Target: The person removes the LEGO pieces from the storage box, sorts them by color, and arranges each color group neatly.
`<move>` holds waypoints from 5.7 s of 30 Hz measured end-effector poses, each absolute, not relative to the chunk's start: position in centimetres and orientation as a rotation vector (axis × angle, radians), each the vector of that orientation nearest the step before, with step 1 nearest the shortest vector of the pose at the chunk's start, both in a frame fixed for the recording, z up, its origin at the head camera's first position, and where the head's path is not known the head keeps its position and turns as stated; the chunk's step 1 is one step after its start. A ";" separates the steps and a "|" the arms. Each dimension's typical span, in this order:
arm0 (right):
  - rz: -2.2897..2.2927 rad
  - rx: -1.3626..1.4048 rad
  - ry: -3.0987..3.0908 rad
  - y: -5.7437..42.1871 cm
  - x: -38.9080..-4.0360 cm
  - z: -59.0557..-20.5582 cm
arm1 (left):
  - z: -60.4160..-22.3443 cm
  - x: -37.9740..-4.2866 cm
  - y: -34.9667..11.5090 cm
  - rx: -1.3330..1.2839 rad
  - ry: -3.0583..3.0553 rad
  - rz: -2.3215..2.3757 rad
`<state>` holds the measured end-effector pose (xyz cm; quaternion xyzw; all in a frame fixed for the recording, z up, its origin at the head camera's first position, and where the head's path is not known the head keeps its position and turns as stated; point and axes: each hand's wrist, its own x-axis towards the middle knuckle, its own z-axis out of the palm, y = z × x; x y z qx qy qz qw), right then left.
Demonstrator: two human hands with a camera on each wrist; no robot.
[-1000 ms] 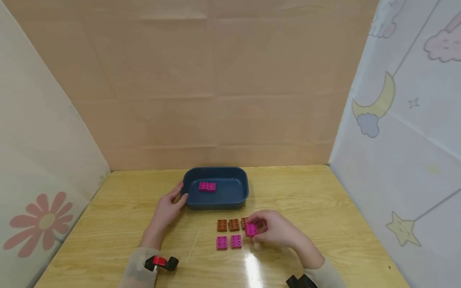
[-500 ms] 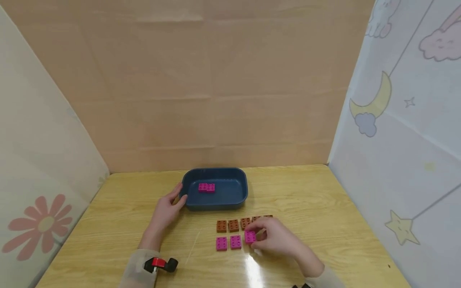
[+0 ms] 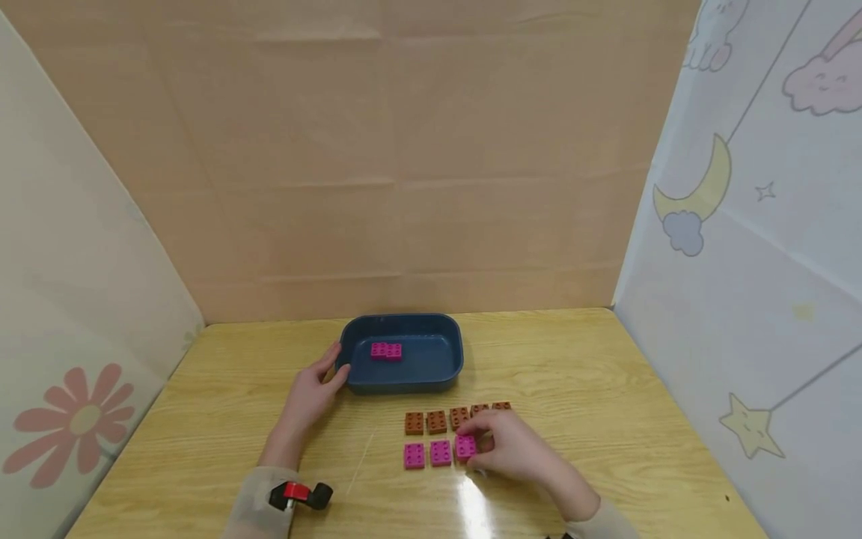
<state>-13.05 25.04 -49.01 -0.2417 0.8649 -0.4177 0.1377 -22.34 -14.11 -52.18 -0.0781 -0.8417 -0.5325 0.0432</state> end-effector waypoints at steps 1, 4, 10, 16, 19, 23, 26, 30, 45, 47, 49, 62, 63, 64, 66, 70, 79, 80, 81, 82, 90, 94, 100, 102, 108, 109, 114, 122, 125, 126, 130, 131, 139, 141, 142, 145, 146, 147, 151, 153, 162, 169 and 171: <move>-1.200 -0.702 2.508 25.0 -13.1 -49.1 | -52.2 -22.3 -14.1 -0.242 -2.574 -1.625; -1.181 -0.717 2.524 25.0 -13.1 -49.3 | -52.1 -22.2 -14.1 -0.249 -2.573 -1.623; -1.080 -0.773 2.617 24.9 -13.1 -49.3 | -52.0 -22.2 -14.0 -0.241 -2.574 -1.629; -1.018 -0.813 2.664 24.9 -13.0 -49.2 | -51.9 -22.2 -14.0 -0.242 -2.567 -1.636; -0.992 -0.837 2.685 24.9 -13.0 -49.3 | -51.8 -22.1 -14.0 -0.242 -2.568 -1.638; -0.978 -0.861 2.696 24.9 -13.1 -49.3 | -51.8 -22.2 -14.0 -0.246 -2.575 -1.625; -0.975 -0.861 2.695 24.8 -13.1 -49.3 | -51.9 -22.3 -14.0 -0.248 -2.582 -1.610; -0.971 -0.868 2.704 24.8 -13.1 -49.4 | -52.0 -22.3 -14.1 -0.249 -2.584 -1.608; -1.059 -0.772 2.648 24.6 -13.0 -48.9 | -52.0 -22.3 -14.2 -0.263 -2.576 -1.618; -1.092 -0.775 2.634 24.6 -12.9 -48.6 | -51.9 -22.3 -14.2 -0.261 -2.576 -1.623; -1.132 -0.779 2.615 24.6 -12.8 -48.2 | -51.9 -22.3 -14.2 -0.263 -2.575 -1.624; -1.296 -0.790 2.582 23.9 -15.0 -46.4 | -52.3 -22.3 -14.1 -0.269 -2.565 -1.620; -1.327 -0.768 2.551 23.5 -15.6 -46.2 | -52.2 -22.3 -14.1 -0.268 -2.564 -1.622; -1.354 -0.742 2.522 23.0 -16.2 -46.1 | -52.2 -22.2 -14.1 -0.269 -2.562 -1.623; -1.391 -0.693 2.472 21.9 -17.5 -45.7 | -52.2 -22.1 -14.1 -0.269 -2.555 -1.628; -1.417 -0.669 2.455 19.3 -20.6 -45.3 | -52.2 -22.0 -14.0 -0.278 -2.548 -1.622; -1.391 -0.560 2.619 14.5 -27.9 -47.4 | -52.1 -22.2 -14.0 -0.277 -2.551 -1.601; -1.393 -0.547 2.627 14.2 -28.4 -47.8 | -52.0 -22.2 -14.0 -0.277 -2.548 -1.606; -1.389 -0.534 2.633 13.8 -28.8 -48.1 | -52.0 -22.2 -14.0 -0.278 -2.548 -1.608; -1.391 -0.525 2.631 13.5 -29.1 -48.4 | -52.0 -22.2 -14.0 -0.277 -2.546 -1.615; -1.263 -0.463 2.639 12.6 -30.3 -49.4 | -51.8 -22.3 -13.8 -0.296 -2.539 -1.634; -1.217 -0.441 2.659 12.5 -30.7 -49.4 | -51.5 -22.4 -13.9 -0.302 -2.534 -1.633; -1.191 -0.406 2.646 12.6 -30.8 -49.4 | -51.5 -22.4 -13.9 -0.313 -2.544 -1.622; -1.188 -0.398 2.642 12.5 -30.7 -49.4 | -51.5 -22.3 -13.9 -0.305 -2.545 -1.627; -1.192 -0.401 2.640 12.4 -30.5 -49.3 | -51.7 -22.2 -13.9 -0.299 -2.538 -1.627; -1.193 -0.405 2.639 12.4 -30.4 -49.2 | -51.7 -22.2 -13.9 -0.300 -2.538 -1.625; -1.198 -0.420 2.625 12.3 -30.1 -49.0 | -51.7 -21.8 -13.9 -0.292 -2.545 -1.615; -1.177 -0.416 2.627 12.3 -30.0 -49.2 | -51.9 -21.6 -13.8 -0.264 -2.550 -1.630; -1.172 -0.416 2.624 12.3 -30.0 -49.3 | -51.9 -21.6 -13.8 -0.259 -2.541 -1.646; -1.170 -0.418 2.621 12.3 -29.9 -49.2 | -51.9 -21.6 -13.8 -0.259 -2.540 -1.645; -1.157 -0.437 2.631 12.3 -29.9 -49.1 | -52.1 -21.7 -13.8 -0.256 -2.545 -1.643; -1.151 -0.440 2.635 12.3 -29.9 -49.0 | -52.0 -21.7 -13.8 -0.254 -2.545 -1.644; -1.192 -0.477 2.630 13.1 -29.3 -47.9 | -51.8 -21.6 -13.8 -0.245 -2.555 -1.635; -1.232 -0.499 2.615 13.5 -29.0 -47.5 | -51.7 -21.5 -13.8 -0.248 -2.549 -1.638; -1.252 -0.512 2.609 13.7 -28.8 -47.3 | -51.7 -21.5 -13.8 -0.253 -2.548 -1.632; -1.314 -0.535 2.594 14.6 -28.2 -47.0 | -51.7 -21.6 -13.8 -0.261 -2.546 -1.623; -1.333 -0.532 2.592 14.9 -28.0 -46.9 | -51.7 -21.6 -13.8 -0.262 -2.546 -1.621; -1.356 -0.530 2.587 15.2 -27.7 -46.9 | -51.8 -21.7 -13.8 -0.264 -2.548 -1.617; -1.449 -0.522 2.566 16.3 -26.6 -46.6 | -51.9 -21.9 -13.9 -0.259 -2.553 -1.614; -1.480 -0.516 2.554 16.9 -25.9 -46.4 | -51.9 -22.1 -14.0 -0.261 -2.549 -1.616; -1.568 -0.458 2.540 20.2 -22.0 -46.3 | -51.9 -22.3 -13.9 -0.268 -2.550 -1.601; -1.665 -0.393 2.455 23.6 -19.0 -46.3 | -52.0 -22.4 -13.9 -0.267 -2.543 -1.624; -1.674 -0.390 2.446 24.6 -18.3 -46.4 | -52.0 -22.4 -13.9 -0.261 -2.544 -1.630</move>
